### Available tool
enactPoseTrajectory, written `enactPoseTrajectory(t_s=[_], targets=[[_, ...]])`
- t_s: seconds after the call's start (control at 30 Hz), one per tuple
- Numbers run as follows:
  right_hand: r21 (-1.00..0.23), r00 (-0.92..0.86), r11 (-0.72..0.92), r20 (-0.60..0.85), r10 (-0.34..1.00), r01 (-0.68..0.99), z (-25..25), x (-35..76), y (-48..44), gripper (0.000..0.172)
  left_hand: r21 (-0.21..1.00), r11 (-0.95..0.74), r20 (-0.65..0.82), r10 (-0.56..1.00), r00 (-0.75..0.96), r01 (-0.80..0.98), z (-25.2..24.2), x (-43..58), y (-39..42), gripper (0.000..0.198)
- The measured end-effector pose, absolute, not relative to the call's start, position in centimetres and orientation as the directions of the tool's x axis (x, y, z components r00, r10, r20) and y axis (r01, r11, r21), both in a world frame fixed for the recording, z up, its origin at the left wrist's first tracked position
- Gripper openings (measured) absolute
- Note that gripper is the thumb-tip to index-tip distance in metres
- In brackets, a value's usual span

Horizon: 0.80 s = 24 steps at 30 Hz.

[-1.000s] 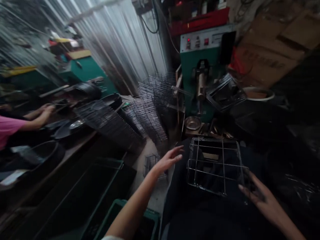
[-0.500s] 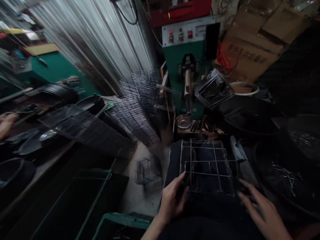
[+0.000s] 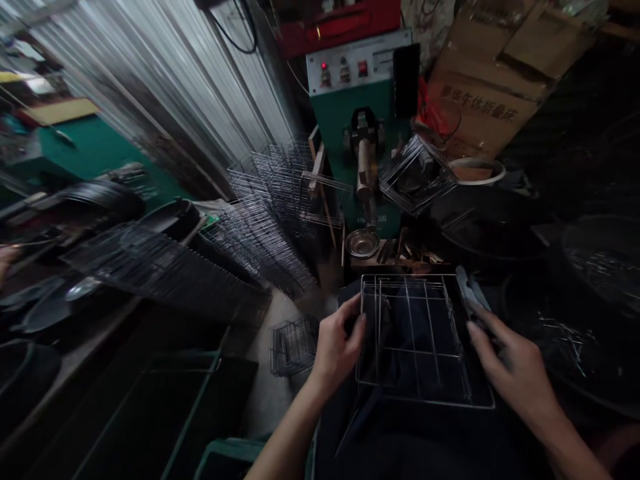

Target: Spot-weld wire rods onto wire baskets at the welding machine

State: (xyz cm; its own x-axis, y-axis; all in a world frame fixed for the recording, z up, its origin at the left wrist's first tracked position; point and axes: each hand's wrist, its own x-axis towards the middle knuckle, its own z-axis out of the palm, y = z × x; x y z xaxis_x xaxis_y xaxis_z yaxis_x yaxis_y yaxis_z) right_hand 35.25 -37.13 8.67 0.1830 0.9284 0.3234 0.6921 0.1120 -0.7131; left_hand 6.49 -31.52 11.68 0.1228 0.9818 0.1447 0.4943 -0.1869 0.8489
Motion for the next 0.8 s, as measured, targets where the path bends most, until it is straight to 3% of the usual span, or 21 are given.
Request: enactPoseTrajectory(t_s=[0.2,0.57,0.8], targets=[[-0.687,0.131,0.079,0.248,0.960,0.722,7.7,34.5,-35.0,0.048,0.823,-0.204,0.119,0.974,0.191,0.530,9.7,6.5,-29.3,0.051],[-0.710,0.102,0.077,0.206,0.973,0.700,6.8,34.5,-35.8,0.047,0.756,-0.242,0.078,0.956,0.283,0.608,7.9,5.6,-29.8,0.048],[-0.867,0.125,0.032,0.107,0.986,0.497,4.2,34.5,-36.5,0.052,0.677,-0.241,0.027,0.952,0.304,0.695,5.7,4.3,-30.1,0.054]])
